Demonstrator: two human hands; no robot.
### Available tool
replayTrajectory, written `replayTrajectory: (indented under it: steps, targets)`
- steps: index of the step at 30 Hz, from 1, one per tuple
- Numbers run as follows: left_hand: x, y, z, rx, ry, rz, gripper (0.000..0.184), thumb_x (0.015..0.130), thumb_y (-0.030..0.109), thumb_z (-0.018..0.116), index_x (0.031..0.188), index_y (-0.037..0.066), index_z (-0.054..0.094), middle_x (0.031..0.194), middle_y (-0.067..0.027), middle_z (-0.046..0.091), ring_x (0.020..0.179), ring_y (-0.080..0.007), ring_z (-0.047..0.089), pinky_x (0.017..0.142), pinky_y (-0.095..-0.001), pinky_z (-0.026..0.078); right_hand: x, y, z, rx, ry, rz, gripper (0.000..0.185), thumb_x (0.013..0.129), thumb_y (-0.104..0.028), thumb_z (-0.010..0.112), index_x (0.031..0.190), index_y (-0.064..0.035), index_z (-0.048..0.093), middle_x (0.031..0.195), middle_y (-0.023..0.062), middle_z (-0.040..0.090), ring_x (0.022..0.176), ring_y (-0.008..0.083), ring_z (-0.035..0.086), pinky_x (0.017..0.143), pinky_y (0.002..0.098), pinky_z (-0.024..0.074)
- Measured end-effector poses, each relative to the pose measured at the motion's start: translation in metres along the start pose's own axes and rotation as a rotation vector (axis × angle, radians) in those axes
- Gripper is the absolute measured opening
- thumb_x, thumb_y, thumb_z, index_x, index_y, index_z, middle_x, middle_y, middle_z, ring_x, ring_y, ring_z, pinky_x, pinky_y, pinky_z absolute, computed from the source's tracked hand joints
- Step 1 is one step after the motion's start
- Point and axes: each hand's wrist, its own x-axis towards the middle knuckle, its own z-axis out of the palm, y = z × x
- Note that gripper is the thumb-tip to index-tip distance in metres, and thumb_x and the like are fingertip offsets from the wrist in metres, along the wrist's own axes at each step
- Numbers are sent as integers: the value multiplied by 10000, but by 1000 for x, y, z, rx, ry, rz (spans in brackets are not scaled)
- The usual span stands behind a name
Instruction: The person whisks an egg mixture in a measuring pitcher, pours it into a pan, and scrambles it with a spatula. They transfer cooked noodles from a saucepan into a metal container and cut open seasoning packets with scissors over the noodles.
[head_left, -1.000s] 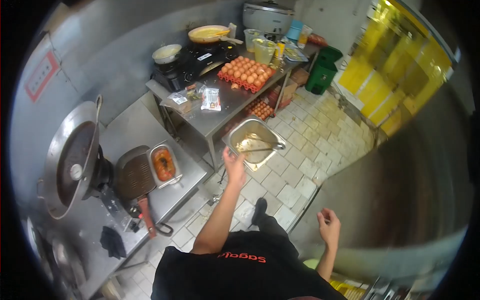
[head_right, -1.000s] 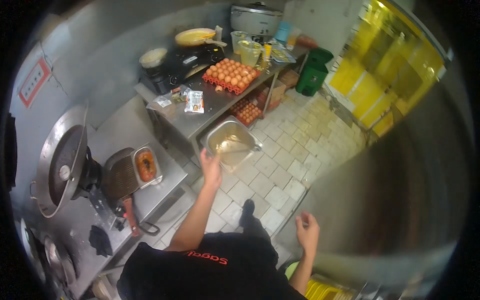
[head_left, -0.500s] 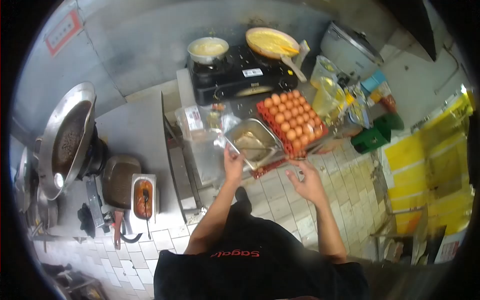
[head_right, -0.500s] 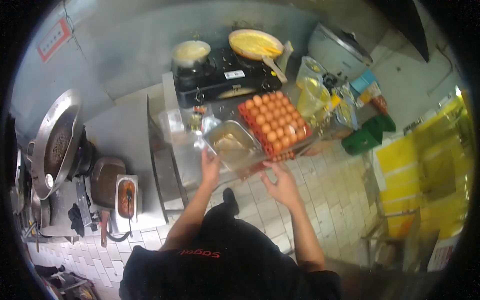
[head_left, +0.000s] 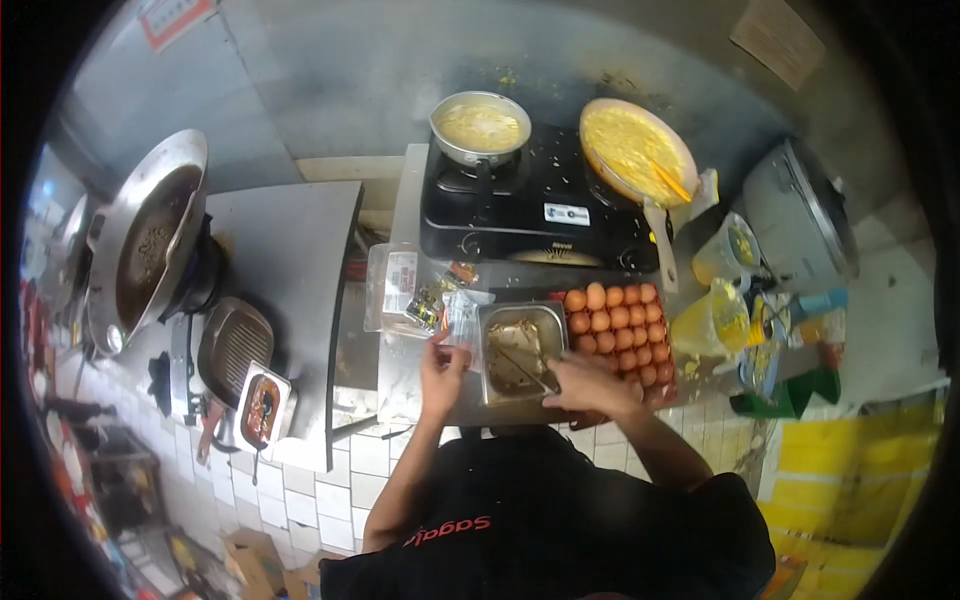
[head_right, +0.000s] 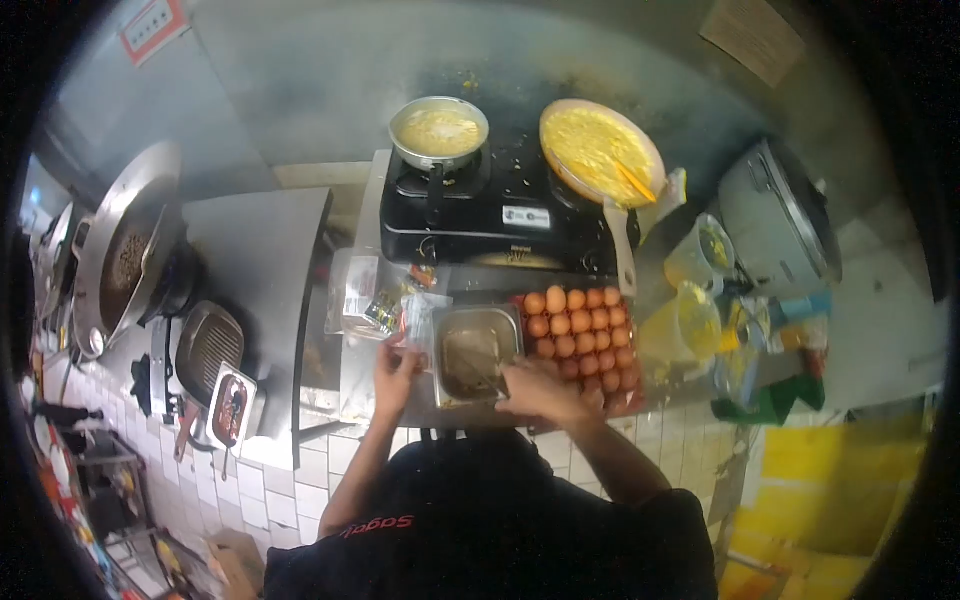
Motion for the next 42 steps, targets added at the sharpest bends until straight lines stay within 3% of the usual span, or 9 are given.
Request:
replayTrajectory:
  steps: [10,15,18,21,22,24,29,35,42]
  targets:
    - [130,94,71,32,33,93,459,939,415,613,1151,14,547,917,-71,622,795,-155,621,704,-298,530,16,36,-46,185,4,-72,384,857,-224,556,1112,52,479,1053,267,615,982,403,624,848,499,469]
    - [192,165,123,-127,-232,-396,422,947,368,609,1122,-11,549,969,-97,640,752,-179,638,663,-300,544,-31,56,-107,200,25,-98,304,862,-191,535,1125,-43,496,953,201,638,888,372,637,782,493,462]
    - [234,142,125,-258,-384,-534,315,973,281,573,1087,-13,555,879,-75,622,646,-133,588,547,-239,505,-62,68,-146,291,246,-161,261,846,-113,544,1101,-63,517,933,174,645,844,346,647,732,450,479]
    - [249,128,118,-634,-525,-613,177,990,203,537,935,35,524,655,15,418,488,-59,344,399,-185,289,-70,50,-187,362,545,53,196,855,-61,522,1051,-63,508,787,170,596,692,374,608,626,417,477]
    - [245,130,116,-698,-545,-614,177,990,197,538,898,49,508,629,29,369,472,-51,291,387,-189,241,-66,26,-214,512,495,247,191,867,-60,519,1053,-29,488,979,216,586,912,432,578,764,474,458]
    - [240,131,113,-622,-512,-589,217,986,213,545,838,78,460,612,41,326,453,-48,259,368,-199,202,-34,24,-228,248,734,89,186,929,-161,518,1043,-22,468,910,237,597,892,458,574,781,500,446]
    - [229,132,98,-599,-546,-585,216,980,207,547,841,83,437,607,35,340,447,-46,265,365,-200,201,55,-12,-266,60,729,101,388,961,-368,522,1118,-14,526,1000,228,652,932,411,629,799,488,480]
    - [188,142,72,-594,-533,-621,228,983,204,540,810,106,429,578,53,321,437,-46,265,363,-209,206,117,-46,-291,-269,344,269,450,930,-384,524,948,32,696,982,235,680,939,401,650,837,483,496]
    - [136,145,44,-640,-546,-624,263,982,226,545,786,125,401,588,58,311,444,-45,270,361,-207,206,152,-57,-244,-205,408,199,478,889,-421,542,906,28,705,938,246,685,933,403,659,847,474,505]
